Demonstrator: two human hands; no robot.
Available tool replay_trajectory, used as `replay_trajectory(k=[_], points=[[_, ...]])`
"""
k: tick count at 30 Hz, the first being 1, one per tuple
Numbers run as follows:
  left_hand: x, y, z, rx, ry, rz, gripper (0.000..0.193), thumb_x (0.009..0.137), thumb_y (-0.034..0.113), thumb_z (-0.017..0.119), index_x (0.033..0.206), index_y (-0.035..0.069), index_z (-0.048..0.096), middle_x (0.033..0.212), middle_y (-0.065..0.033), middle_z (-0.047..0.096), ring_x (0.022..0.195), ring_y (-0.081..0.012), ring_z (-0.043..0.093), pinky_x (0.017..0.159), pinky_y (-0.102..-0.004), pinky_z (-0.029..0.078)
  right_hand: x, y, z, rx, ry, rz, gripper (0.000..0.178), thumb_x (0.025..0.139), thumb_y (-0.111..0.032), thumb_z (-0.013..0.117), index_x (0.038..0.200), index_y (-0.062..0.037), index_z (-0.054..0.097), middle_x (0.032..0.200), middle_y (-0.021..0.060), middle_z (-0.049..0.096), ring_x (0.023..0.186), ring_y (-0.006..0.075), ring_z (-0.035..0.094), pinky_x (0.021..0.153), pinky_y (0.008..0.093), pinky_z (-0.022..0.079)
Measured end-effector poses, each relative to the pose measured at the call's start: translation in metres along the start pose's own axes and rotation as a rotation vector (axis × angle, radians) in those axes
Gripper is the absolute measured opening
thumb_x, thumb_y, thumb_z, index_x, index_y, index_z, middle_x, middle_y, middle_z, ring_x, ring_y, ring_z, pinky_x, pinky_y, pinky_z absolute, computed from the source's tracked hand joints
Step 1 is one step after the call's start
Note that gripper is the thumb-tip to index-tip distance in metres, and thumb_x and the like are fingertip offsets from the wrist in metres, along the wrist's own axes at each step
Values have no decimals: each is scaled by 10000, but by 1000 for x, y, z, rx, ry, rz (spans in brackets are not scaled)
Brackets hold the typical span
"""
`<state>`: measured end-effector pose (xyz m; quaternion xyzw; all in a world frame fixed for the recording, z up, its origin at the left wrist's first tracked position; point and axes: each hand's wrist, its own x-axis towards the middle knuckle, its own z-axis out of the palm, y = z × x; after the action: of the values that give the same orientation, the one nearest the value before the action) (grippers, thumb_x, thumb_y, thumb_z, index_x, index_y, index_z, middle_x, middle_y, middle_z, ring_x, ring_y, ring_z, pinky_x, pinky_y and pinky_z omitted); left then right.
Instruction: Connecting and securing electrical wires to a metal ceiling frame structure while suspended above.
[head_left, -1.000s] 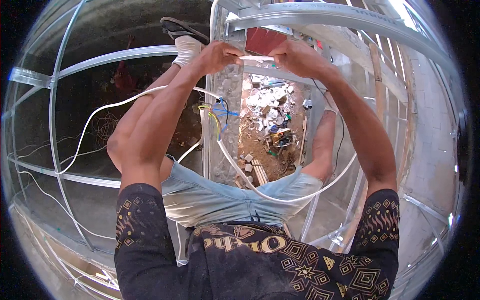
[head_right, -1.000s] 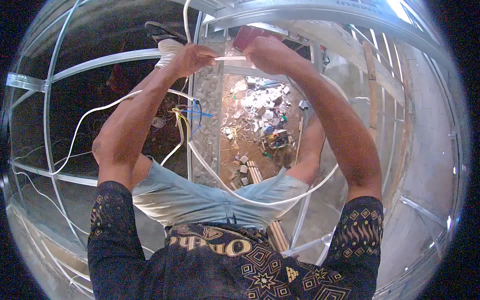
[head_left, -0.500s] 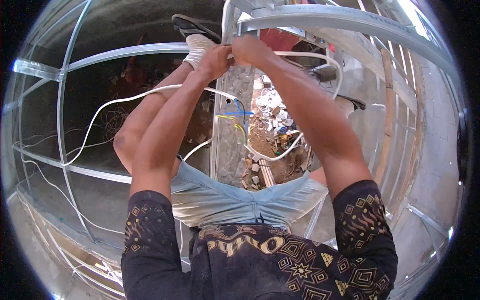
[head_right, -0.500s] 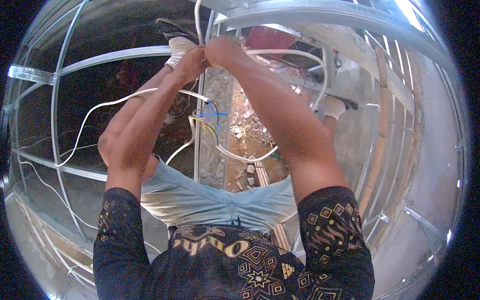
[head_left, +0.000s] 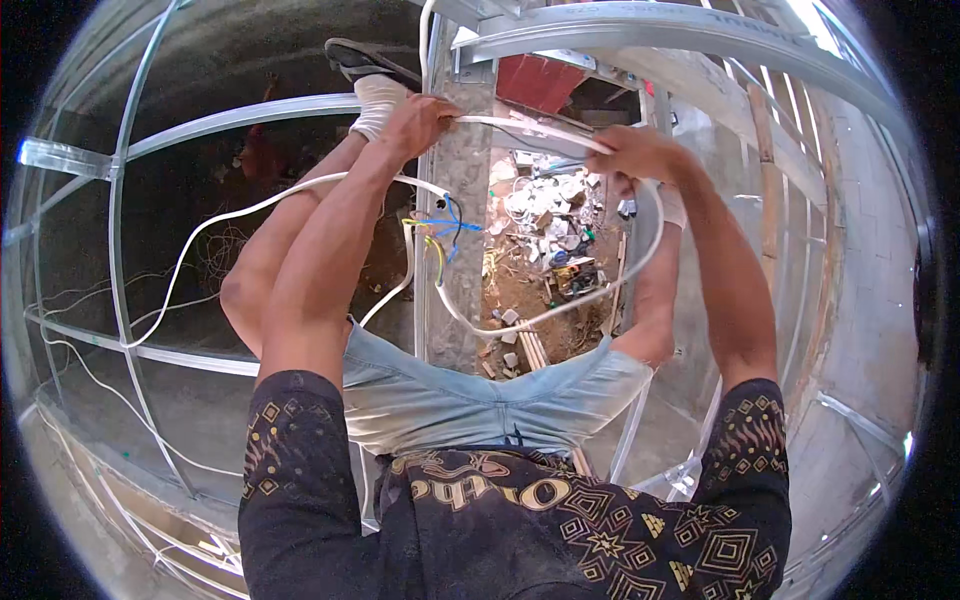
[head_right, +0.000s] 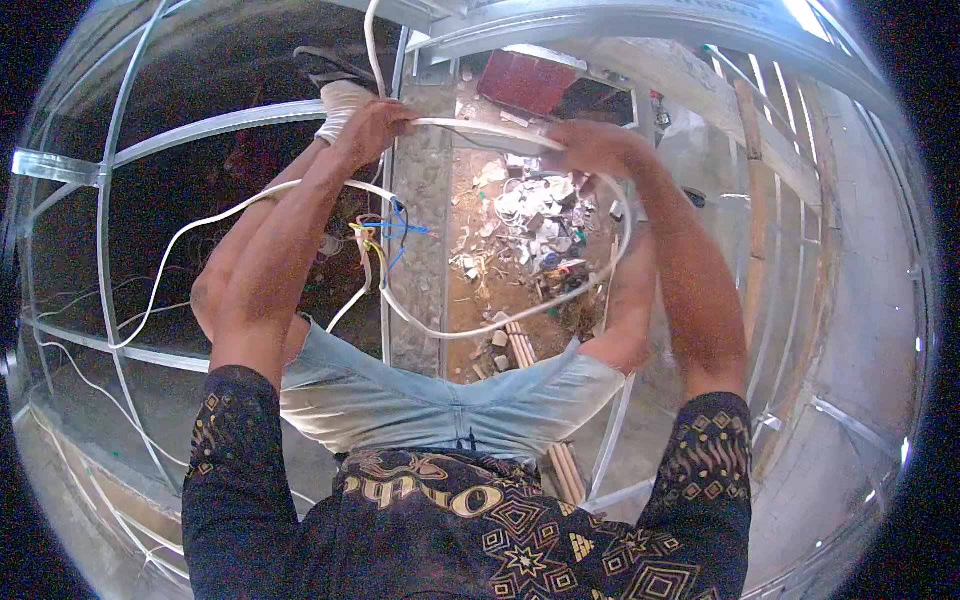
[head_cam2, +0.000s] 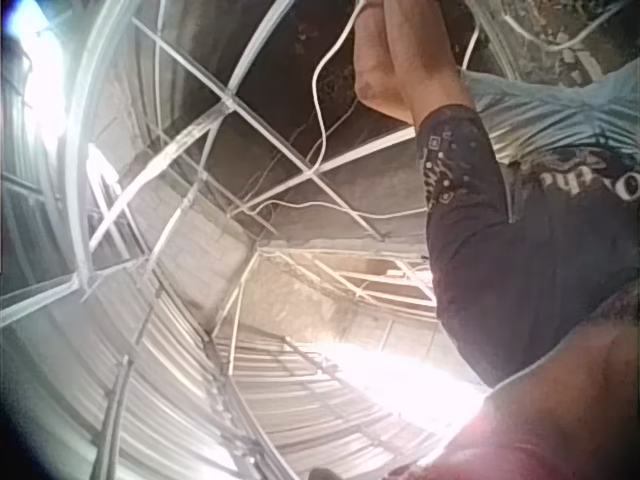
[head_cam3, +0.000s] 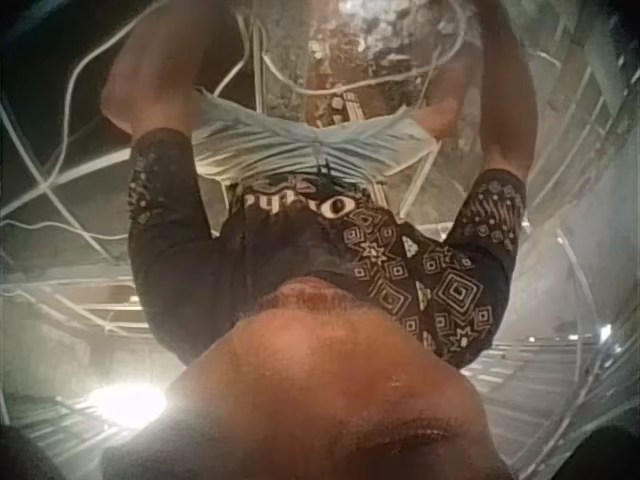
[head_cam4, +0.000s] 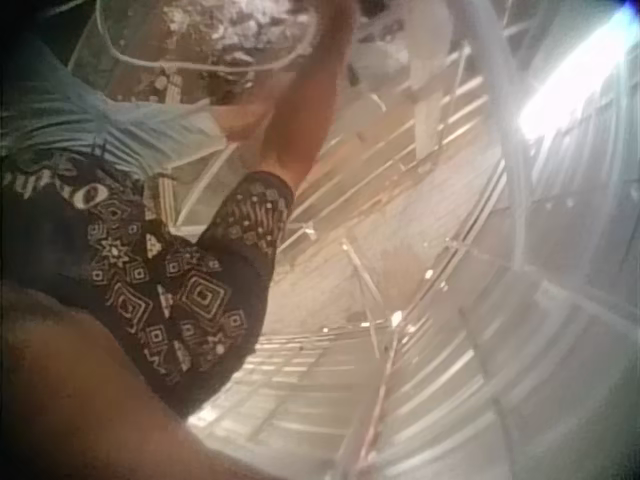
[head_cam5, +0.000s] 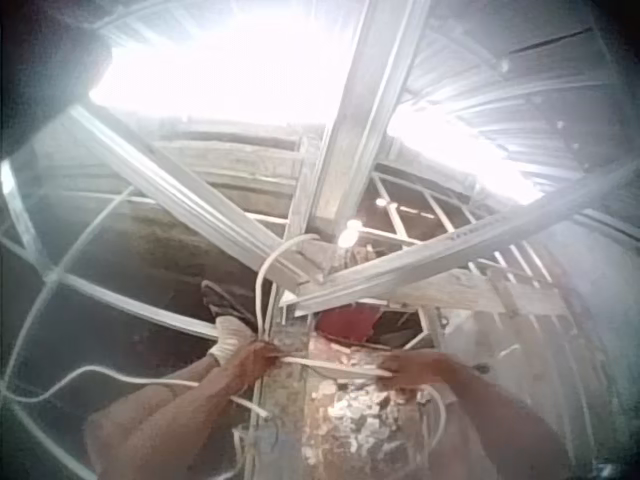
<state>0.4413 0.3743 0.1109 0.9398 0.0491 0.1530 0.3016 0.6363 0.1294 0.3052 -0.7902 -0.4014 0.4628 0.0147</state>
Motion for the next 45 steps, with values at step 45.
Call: replay_trajectory(k=[45], points=[[49,67,-28,-880,-418,-96,300,944,372,583,981,82,652,823,38,613,766,-96,499,696,-252,407,-13,12,-3,-41,329,-413,123,936,-147,548,926,-43,483,697,82,518,661,205,568,614,346,444]])
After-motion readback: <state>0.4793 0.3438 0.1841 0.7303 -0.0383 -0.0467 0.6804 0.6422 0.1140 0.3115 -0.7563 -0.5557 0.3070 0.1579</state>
